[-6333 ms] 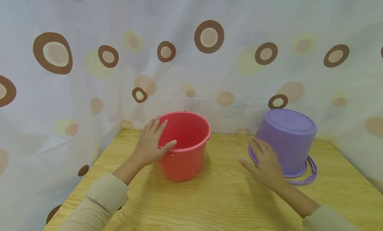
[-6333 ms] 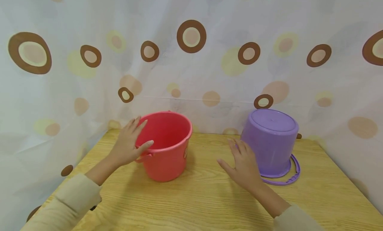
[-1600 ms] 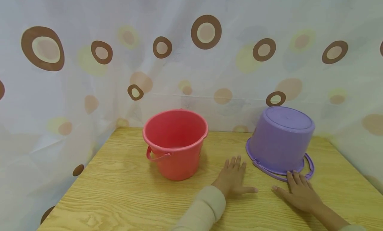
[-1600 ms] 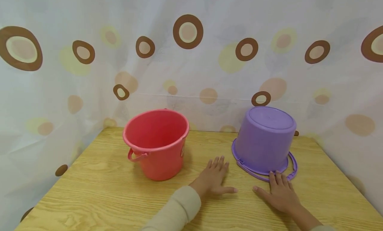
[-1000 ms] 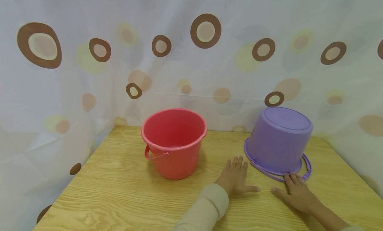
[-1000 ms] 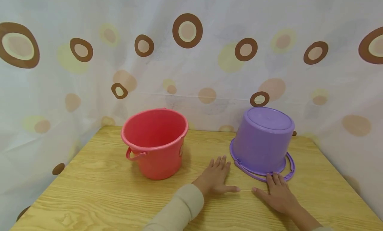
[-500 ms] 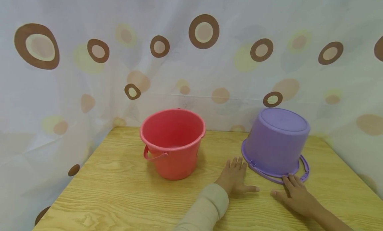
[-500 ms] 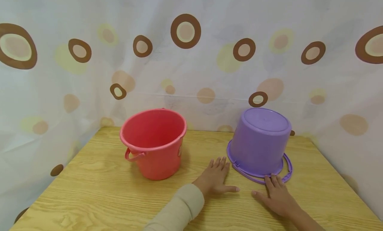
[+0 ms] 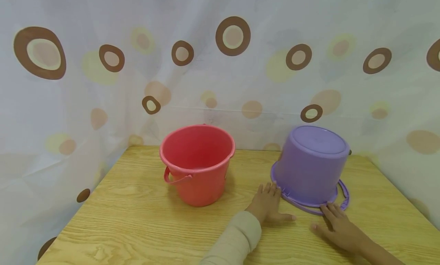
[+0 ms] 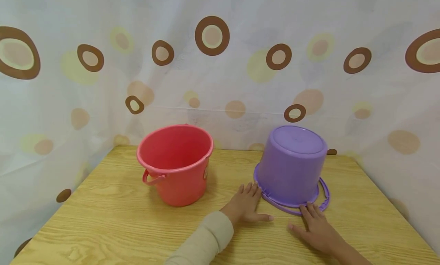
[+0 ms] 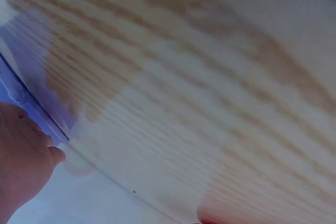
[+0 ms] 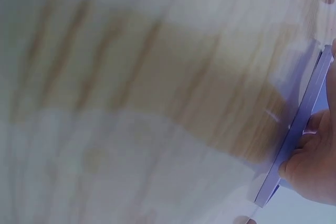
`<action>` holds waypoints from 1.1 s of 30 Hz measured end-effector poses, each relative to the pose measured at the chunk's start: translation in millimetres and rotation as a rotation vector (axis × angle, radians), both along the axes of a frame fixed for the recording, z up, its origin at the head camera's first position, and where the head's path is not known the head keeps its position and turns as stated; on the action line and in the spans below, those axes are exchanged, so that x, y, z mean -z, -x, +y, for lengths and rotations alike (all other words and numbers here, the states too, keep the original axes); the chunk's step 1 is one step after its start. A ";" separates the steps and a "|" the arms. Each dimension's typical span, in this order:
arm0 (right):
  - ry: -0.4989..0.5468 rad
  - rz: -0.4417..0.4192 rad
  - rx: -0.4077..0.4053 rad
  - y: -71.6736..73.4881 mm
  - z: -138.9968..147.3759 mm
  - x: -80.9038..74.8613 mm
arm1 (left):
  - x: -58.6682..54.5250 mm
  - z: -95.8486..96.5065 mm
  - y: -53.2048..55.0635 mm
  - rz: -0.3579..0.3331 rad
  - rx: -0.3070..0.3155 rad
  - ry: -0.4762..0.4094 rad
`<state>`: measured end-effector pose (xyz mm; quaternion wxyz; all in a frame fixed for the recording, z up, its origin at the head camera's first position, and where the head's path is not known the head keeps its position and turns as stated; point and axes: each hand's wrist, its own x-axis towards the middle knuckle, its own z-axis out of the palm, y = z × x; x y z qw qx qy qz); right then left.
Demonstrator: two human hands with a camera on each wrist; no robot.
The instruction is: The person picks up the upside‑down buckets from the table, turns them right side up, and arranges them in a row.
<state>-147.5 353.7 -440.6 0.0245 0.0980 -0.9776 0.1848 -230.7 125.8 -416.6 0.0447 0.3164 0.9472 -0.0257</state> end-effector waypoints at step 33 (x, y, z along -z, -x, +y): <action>0.065 -0.049 -0.040 0.7 6.1 0.4 | 5.9 -18.0 0.3 -0.022 0.010 0.015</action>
